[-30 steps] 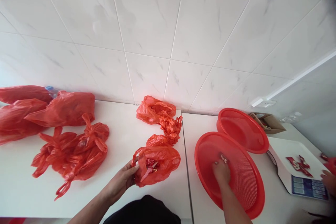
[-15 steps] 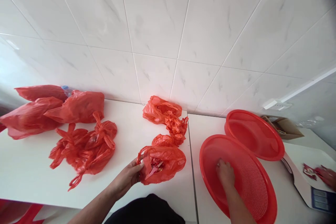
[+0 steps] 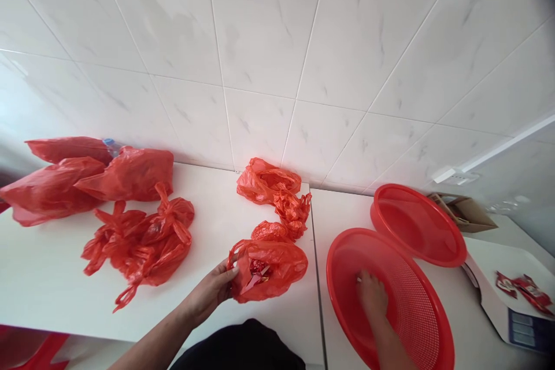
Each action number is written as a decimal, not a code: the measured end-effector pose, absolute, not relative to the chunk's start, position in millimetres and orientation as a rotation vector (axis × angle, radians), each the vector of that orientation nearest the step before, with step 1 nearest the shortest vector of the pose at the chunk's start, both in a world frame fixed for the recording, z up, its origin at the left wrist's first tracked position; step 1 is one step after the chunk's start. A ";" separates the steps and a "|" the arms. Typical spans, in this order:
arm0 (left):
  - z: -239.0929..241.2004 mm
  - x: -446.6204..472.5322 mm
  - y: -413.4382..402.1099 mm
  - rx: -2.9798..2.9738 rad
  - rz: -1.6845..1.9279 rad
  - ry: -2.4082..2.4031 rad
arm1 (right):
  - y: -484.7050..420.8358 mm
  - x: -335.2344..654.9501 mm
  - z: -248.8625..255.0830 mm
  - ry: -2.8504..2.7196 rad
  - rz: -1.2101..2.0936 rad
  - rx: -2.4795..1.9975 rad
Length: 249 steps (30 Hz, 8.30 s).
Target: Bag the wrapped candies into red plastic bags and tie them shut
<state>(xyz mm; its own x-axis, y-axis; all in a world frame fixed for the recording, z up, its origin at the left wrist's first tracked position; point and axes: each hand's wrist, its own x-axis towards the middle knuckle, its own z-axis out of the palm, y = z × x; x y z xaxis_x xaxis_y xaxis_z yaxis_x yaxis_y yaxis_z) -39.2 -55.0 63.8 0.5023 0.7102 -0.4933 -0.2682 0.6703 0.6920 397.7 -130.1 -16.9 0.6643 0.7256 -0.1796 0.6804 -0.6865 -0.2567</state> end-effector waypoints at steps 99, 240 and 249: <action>103.3 -1.6 20.4 1.870 0.514 1.290 | -3.7 163.0 87.4 -1.453 1.067 -1.660; 51.8 -55.9 -1.0 2.161 0.100 1.511 | -54.0 210.6 46.8 -1.788 0.437 -2.212; 40.1 -57.9 2.9 2.060 0.093 1.515 | -53.6 214.9 26.4 -1.678 0.443 -2.170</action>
<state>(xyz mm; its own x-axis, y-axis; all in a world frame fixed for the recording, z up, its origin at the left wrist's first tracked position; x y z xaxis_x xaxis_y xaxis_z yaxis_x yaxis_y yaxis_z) -57.9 2.9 40.1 0.3546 0.8946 -0.2721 0.8545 -0.1918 0.4828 214.9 -53.6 26.4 0.2452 0.9691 -0.0261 0.8558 -0.2290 -0.4638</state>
